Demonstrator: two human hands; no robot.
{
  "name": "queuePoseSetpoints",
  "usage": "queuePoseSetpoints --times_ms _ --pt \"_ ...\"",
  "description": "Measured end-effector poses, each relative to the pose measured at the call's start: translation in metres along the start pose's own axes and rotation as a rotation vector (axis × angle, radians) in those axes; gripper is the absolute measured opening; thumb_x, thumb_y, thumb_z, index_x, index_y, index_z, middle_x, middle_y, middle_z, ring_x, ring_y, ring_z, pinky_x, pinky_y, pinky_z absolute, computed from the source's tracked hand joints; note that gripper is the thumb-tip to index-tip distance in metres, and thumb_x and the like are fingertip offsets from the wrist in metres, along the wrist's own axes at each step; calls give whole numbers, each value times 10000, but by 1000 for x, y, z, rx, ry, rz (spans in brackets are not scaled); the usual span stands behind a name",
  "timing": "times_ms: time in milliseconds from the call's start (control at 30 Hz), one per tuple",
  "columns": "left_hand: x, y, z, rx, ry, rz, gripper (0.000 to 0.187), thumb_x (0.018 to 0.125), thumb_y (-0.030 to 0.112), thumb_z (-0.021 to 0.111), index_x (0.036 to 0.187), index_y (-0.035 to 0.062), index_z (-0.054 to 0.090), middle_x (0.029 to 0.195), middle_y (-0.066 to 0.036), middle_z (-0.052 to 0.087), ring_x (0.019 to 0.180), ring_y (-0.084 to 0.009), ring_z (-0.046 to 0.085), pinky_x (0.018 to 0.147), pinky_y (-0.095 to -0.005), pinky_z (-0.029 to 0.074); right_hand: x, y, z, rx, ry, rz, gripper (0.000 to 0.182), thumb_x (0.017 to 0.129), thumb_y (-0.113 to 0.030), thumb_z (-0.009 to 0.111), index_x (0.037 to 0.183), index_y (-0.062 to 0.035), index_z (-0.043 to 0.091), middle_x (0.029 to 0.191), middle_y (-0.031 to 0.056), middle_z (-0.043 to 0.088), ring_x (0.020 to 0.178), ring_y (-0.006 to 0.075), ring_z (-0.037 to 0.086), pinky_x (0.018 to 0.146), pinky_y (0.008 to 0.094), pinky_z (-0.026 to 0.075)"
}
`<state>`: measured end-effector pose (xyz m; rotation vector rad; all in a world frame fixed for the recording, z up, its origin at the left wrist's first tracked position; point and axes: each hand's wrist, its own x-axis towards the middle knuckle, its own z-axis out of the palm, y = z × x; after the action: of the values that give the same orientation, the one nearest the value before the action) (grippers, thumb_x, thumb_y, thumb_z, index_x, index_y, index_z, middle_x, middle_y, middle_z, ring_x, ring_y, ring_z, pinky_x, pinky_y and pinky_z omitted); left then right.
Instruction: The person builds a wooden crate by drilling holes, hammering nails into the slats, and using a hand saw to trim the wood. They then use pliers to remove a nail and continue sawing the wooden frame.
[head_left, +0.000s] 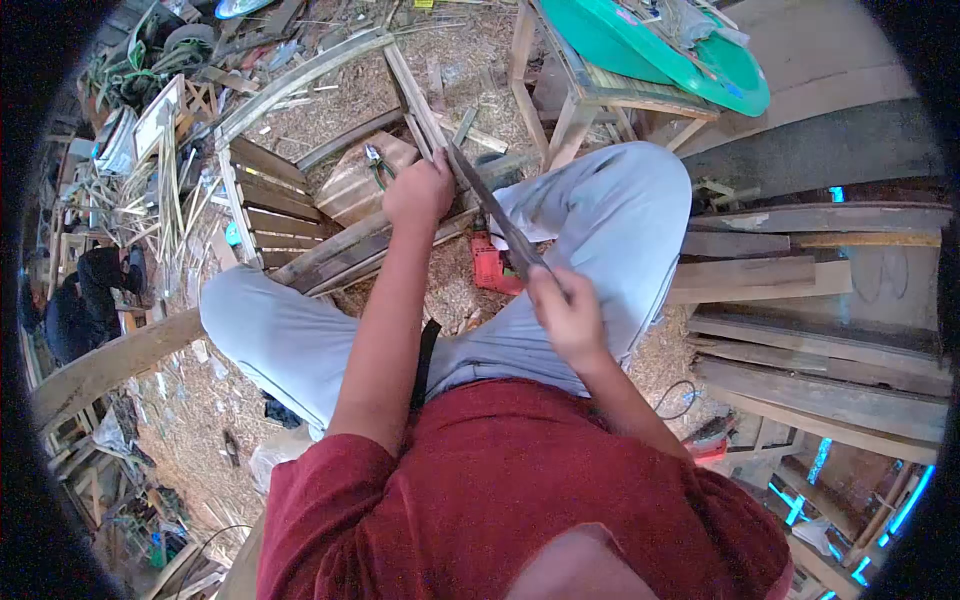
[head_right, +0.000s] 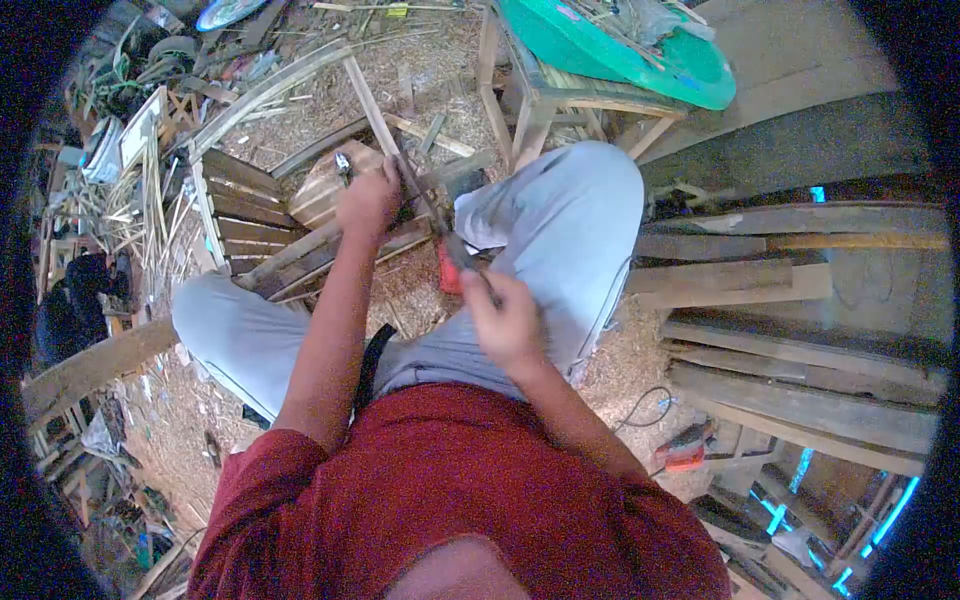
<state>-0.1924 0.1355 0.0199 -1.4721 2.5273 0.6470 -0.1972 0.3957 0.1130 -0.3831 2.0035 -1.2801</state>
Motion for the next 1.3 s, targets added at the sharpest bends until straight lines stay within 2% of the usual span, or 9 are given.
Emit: queuePoseSetpoints --times_ms 233,300,400,500,667,800,900,1233,1300 --pt "-1 0 4 4 34 -26 698 1055 546 300 995 49 787 1019 -242 745 977 -426 727 887 -525 569 65 -4 41 -26 82 -134 391 1007 -307 610 893 63 657 713 230 623 638 263 572 641 406 459" --pt "-3 -2 6 15 24 -19 698 1054 545 302 987 49 788 1015 -240 746 973 -425 728 881 -525 571 27 4 25 47 52 -127 429 1044 -286 572 685 -51 546 564 -44 453 510 61 415 466 299 307" --pt "-3 3 -4 19 -15 -21 697 1054 542 300 993 47 787 1021 -240 745 978 -425 727 886 -523 570 9 18 12 56 -11 -67 419 1048 -273 569 699 -41 570 566 -35 464 522 62 413 484 289 313" --pt "-9 3 -3 -11 -34 -37 696 1052 543 299 1010 45 784 1036 -239 743 991 -426 723 900 -523 566 71 0 50 -144 119 -206 377 1016 -287 602 818 29 655 622 181 589 567 246 569 608 424 445" --pt "-8 8 -5 15 -9 -48 696 1052 545 298 1024 47 783 1054 -236 742 1001 -431 719 900 -526 566 9 12 7 22 -17 -88 334 1012 -261 600 924 51 681 670 200 588 618 240 604 623 411 464" --pt "2 6 1 21 -7 -28 697 1059 537 288 1009 50 784 1035 -239 743 986 -426 723 882 -531 571 73 14 46 -138 158 -339 336 1008 -261 601 909 52 670 692 207 624 584 330 589 607 434 456" --pt "13 -6 16 40 32 17 701 1057 547 294 985 49 783 1022 -246 740 971 -430 723 871 -532 572 54 -16 30 -138 78 -175 343 1009 -269 586 908 49 666 717 241 629 618 367 601 628 444 462" --pt "5 -1 6 34 55 18 709 1053 571 295 989 60 781 1009 -243 741 950 -430 727 849 -532 577 3 -28 35 -99 -90 -96 275 966 -264 626 917 1 681 717 228 648 616 314 629 638 432 487" --pt "4 2 7 49 65 -5 709 1054 564 289 1002 57 781 1025 -247 739 958 -430 726 853 -529 577 4 3 18 -15 3 -181 253 975 -251 655 904 -9 644 704 103 586 642 166 555 614 350 441"
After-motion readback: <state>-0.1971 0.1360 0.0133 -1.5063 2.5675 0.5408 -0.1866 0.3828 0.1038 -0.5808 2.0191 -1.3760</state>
